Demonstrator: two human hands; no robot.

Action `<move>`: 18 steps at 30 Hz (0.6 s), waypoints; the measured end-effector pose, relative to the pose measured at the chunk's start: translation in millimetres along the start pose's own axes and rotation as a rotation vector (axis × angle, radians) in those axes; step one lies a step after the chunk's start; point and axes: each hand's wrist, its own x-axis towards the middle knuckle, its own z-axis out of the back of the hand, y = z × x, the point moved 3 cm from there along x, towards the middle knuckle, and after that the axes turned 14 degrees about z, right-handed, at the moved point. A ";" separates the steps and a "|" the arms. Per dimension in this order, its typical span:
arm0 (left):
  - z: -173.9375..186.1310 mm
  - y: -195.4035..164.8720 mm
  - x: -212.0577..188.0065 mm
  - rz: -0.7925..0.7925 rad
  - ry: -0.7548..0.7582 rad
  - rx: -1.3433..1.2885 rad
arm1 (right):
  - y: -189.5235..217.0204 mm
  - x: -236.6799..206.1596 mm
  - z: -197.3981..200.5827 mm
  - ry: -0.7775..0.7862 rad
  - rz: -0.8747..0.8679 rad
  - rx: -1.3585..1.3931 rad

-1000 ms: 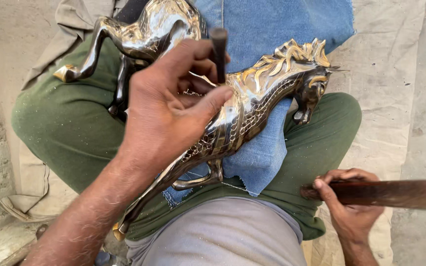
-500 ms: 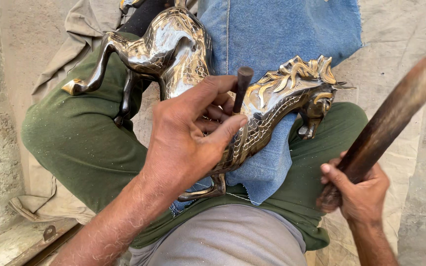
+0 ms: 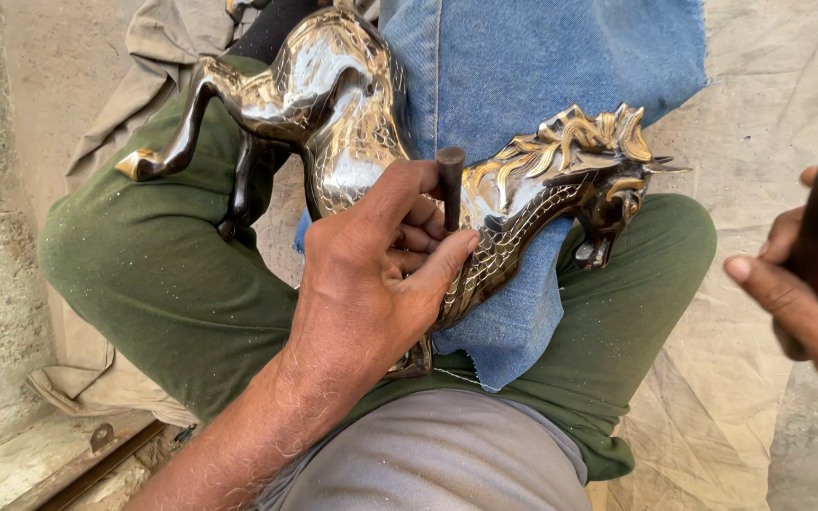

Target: The person sits on the ground with a brass horse sculpture resting on their lap over a cloth. They hold a chisel against the horse's body and mane and strike it with a wooden mallet, repositioning the chisel repeatedly to work the surface details of the sculpture.

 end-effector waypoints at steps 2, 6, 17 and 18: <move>-2.3 0.3 -0.6 -0.001 0.011 0.001 | -21.1 7.8 7.2 0.129 -0.025 -0.223; -7.4 -6.4 -6.3 -0.111 -0.037 0.107 | -53.5 23.0 13.9 0.209 0.130 -0.369; -17.9 -13.2 -8.9 -0.074 -0.104 0.174 | -73.6 79.6 31.8 0.189 0.366 -0.253; -18.4 -13.6 -8.9 -0.061 -0.094 0.179 | -73.3 79.6 32.2 0.190 0.370 -0.249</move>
